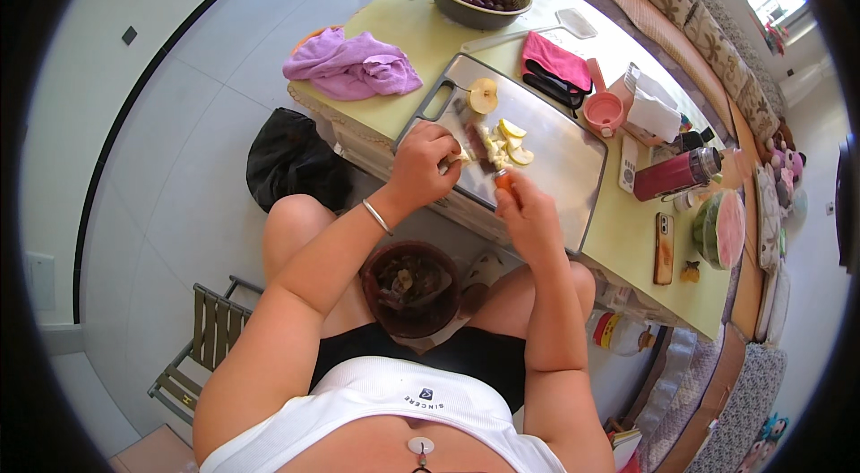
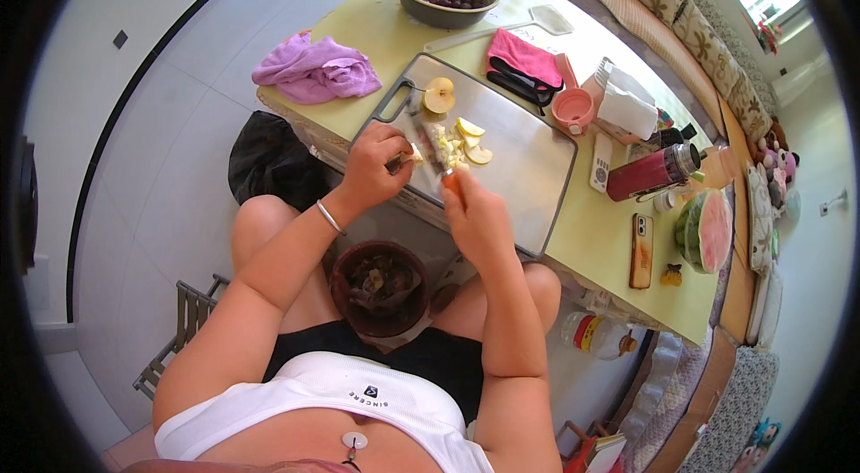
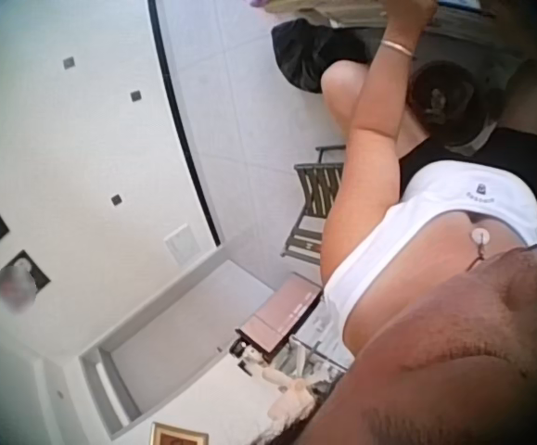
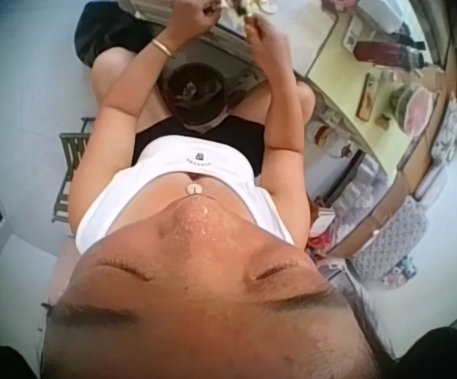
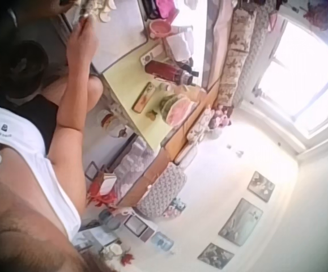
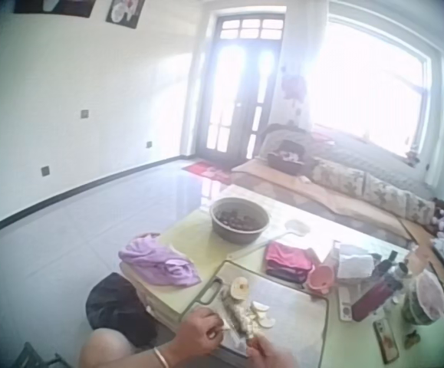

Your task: The person opens a plastic bag containing red fruit pieces, removes a piece, and places it on a cutting board. They then use a knife to chop the fruit into smaller pieces on the board.

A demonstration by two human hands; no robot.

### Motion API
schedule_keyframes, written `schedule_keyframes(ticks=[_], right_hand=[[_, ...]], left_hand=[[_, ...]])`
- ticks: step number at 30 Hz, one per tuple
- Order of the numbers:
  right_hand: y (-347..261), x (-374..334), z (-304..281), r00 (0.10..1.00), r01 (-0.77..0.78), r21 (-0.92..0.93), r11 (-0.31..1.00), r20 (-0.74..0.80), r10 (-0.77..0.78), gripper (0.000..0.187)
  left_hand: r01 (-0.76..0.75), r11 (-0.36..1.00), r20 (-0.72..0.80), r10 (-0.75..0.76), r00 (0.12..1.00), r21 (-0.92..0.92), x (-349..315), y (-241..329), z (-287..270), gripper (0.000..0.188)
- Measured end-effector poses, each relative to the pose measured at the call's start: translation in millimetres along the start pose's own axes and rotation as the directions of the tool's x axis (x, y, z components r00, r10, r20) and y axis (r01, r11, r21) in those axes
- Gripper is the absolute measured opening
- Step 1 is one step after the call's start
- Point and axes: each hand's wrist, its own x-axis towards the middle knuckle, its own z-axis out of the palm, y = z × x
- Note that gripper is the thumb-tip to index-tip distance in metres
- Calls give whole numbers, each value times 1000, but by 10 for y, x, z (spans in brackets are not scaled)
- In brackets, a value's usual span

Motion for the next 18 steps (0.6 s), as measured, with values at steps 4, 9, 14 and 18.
schedule_keyframes(ticks=[4,9,14,18], right_hand=[[-29,30,-15,996,-60,17,998,73,58,29],[1,28,-28,994,-70,-39,997,85,73,31],[-2,-4,-14,999,4,-19,1000,41,-3,32],[-34,-38,-21,999,47,50,998,-15,-46,35]], left_hand=[[1,1000,6,-1,1000,0,-6,-11,-8,16],[-28,995,-17,27,999,-96,-37,9,-54,16],[-62,996,63,66,996,-62,-87,-64,-46,14],[-79,996,49,81,995,-52,-53,-26,-43,14]])
